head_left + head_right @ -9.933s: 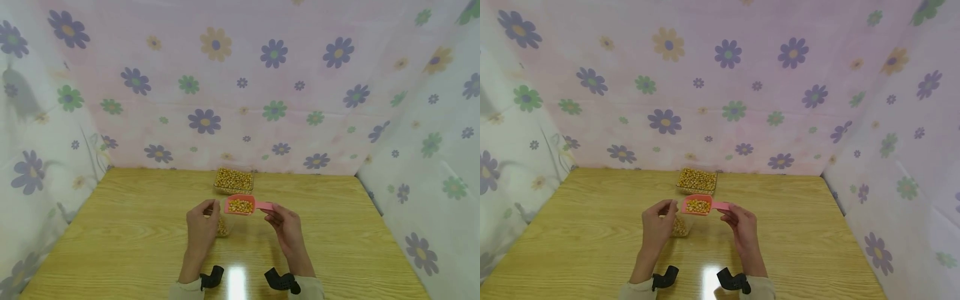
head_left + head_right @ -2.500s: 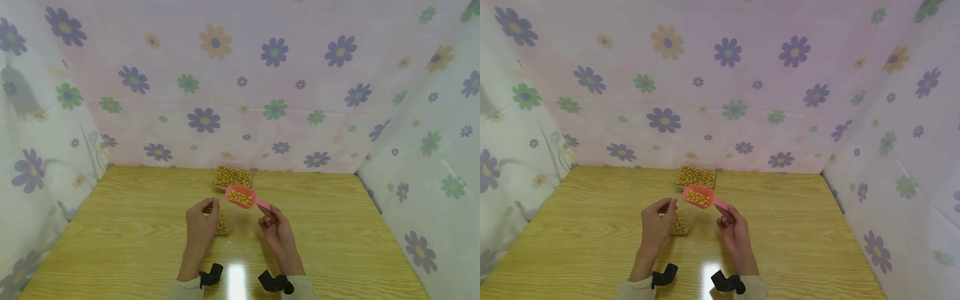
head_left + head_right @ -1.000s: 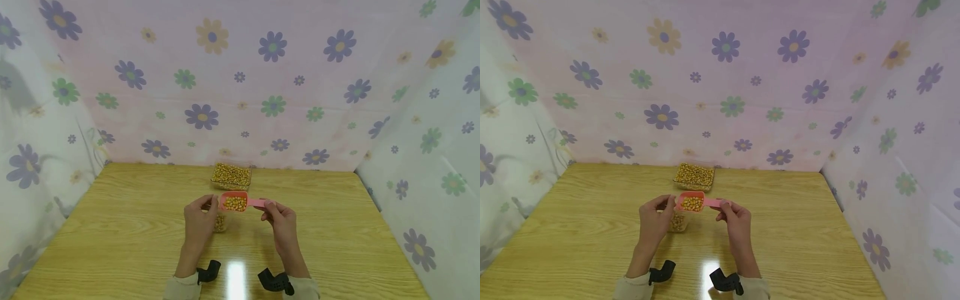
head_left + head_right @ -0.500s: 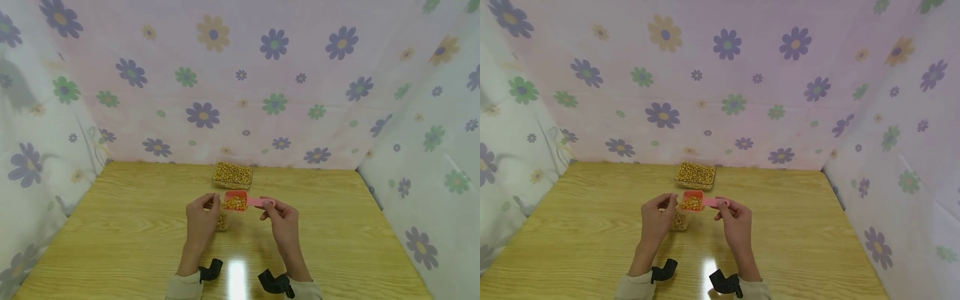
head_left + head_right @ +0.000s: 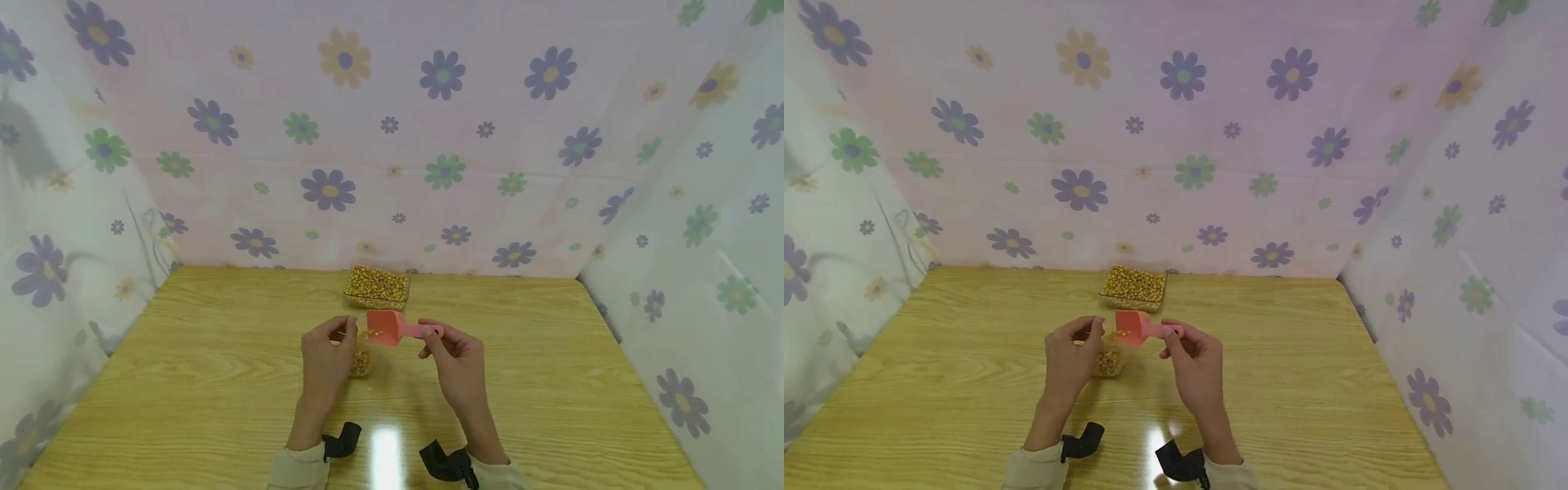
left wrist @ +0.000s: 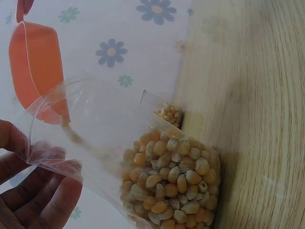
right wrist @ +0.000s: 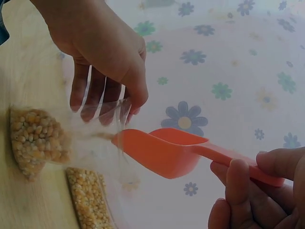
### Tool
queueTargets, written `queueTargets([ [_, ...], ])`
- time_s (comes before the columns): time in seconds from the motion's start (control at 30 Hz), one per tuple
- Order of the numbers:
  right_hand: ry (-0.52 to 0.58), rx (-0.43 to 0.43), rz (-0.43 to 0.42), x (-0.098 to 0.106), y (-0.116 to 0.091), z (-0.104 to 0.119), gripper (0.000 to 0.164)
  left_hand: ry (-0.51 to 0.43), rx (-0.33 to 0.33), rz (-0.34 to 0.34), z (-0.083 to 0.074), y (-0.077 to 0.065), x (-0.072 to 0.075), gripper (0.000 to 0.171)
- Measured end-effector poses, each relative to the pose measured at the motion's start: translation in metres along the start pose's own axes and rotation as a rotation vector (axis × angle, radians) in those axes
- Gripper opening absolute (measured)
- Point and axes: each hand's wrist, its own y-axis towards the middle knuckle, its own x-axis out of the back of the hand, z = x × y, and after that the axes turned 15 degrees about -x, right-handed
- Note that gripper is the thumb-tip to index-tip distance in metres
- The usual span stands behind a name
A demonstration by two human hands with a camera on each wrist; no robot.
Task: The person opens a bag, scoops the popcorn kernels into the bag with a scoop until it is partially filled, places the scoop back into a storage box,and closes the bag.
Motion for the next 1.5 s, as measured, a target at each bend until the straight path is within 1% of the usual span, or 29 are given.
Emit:
queueTargets([
  [0.3,-0.008,0.059,-0.008,-0.003,-0.002,0.006,0.017,-0.007,-0.004,-0.007,0.001,0.001,0.003,0.014],
  [0.57,-0.004,0.047,-0.011,-0.006,-0.001,0.006,0.018,-0.025,0.009,-0.003,0.002,0.002,0.003,0.015],
  [0.7,-0.004,0.072,-0.029,-0.007,-0.001,0.005,0.019,-0.019,0.018,-0.005,0.001,0.002,0.004,0.014],
  [0.87,0.014,0.104,-0.079,-0.006,-0.001,0.001,0.016,-0.023,0.023,-0.009,0.002,0.002,0.004,0.014],
  [1.1,0.03,0.103,-0.106,-0.002,0.001,0.002,0.018,-0.031,0.021,-0.015,0.002,0.001,0.003,0.013],
  [1.27,0.024,0.145,-0.139,0.004,0.013,0.014,0.019,-0.035,0.024,-0.014,0.004,0.001,0.002,0.015],
  [1.4,-0.003,0.182,-0.164,0.009,0.031,0.02,0.018,-0.036,0.035,-0.016,0.005,0.0,0.002,0.015],
  [1.5,-0.008,0.198,-0.176,0.009,0.049,0.018,0.02,-0.036,0.03,-0.022,0.004,-0.001,0.003,0.013],
])
